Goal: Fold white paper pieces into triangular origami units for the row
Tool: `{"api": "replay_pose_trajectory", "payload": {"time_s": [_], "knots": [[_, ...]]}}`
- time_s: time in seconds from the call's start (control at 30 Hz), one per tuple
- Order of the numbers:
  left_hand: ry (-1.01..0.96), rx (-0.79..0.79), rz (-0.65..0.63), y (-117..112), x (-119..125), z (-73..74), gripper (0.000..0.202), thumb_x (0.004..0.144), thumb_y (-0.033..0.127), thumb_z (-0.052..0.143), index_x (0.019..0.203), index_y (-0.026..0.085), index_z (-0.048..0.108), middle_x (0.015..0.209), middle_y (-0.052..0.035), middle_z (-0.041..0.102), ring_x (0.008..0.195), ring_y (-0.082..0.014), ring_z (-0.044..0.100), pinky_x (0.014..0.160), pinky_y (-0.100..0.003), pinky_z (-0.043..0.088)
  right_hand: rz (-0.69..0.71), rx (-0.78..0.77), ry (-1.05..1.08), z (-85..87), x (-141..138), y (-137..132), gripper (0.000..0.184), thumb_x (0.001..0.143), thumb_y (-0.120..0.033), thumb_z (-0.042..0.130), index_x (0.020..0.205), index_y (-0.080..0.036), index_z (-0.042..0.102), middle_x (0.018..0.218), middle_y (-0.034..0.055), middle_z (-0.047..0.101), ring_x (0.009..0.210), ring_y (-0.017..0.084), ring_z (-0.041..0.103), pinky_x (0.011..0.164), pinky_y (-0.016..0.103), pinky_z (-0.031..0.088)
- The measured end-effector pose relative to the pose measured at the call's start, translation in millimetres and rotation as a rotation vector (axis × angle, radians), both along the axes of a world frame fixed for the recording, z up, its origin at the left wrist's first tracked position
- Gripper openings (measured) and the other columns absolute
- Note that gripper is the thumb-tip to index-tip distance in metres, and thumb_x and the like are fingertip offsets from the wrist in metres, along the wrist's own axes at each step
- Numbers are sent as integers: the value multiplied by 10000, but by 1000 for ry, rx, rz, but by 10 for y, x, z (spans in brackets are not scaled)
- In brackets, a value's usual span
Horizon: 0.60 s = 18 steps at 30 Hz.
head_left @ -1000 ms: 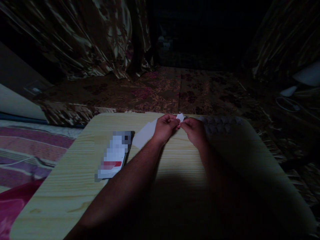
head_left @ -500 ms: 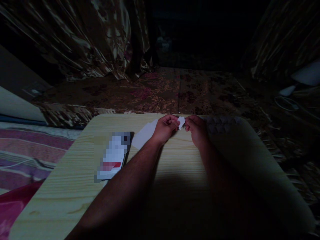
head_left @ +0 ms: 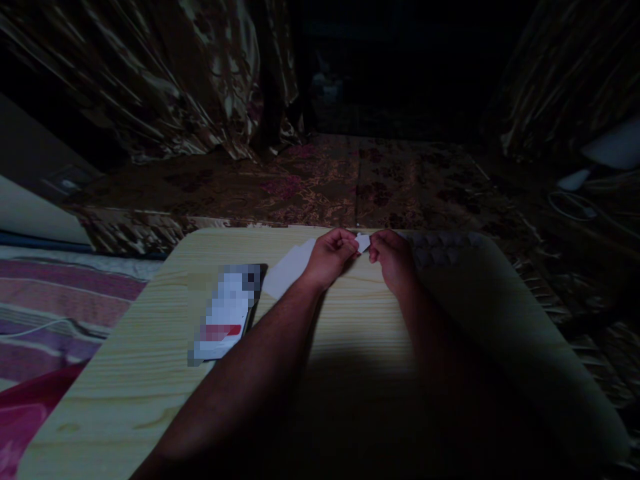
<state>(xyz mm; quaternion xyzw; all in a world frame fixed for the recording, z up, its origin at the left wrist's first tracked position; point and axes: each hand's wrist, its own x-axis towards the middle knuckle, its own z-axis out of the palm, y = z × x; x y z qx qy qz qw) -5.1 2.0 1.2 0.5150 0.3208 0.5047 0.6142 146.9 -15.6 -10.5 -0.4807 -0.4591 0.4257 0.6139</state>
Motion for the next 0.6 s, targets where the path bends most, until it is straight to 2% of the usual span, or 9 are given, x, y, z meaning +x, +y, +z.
{"api": "replay_pose_trajectory", "payload": {"time_s": [0.17, 0.37, 0.47, 0.6], "knots": [[75, 78, 3, -19, 18, -16, 294, 707, 376, 827, 802, 155, 658, 709, -12, 671, 635, -103, 569, 635, -231, 430, -12, -19, 138, 45, -3, 8, 187, 775, -382, 680, 727, -208, 631, 615, -30, 578, 549, 110, 502, 503, 241, 396], [167, 148, 48, -36, 25, -20, 208, 754, 341, 779, 822, 158, 706, 723, -12, 668, 629, -102, 531, 611, -230, 402, -63, -63, 45, 142, -32, -40, 169, 721, -359, 660, 641, -217, 618, 636, -16, 573, 620, 142, 548, 508, 249, 422], [179, 139, 47, -29, 19, -33, 214, 762, 353, 772, 845, 163, 719, 731, -14, 675, 626, -106, 534, 613, -235, 410, -51, -94, 19, 113, -29, -32, 177, 695, -384, 679, 678, -213, 635, 632, -19, 587, 623, 149, 563, 525, 257, 432], [169, 125, 23, -22, 16, -52, 227, 759, 358, 779, 861, 161, 732, 747, -23, 686, 634, -112, 546, 630, -243, 424, -29, -61, 18, 49, -12, -11, 158, 673, -351, 699, 699, -201, 658, 627, -21, 606, 621, 145, 559, 549, 260, 437]]}}
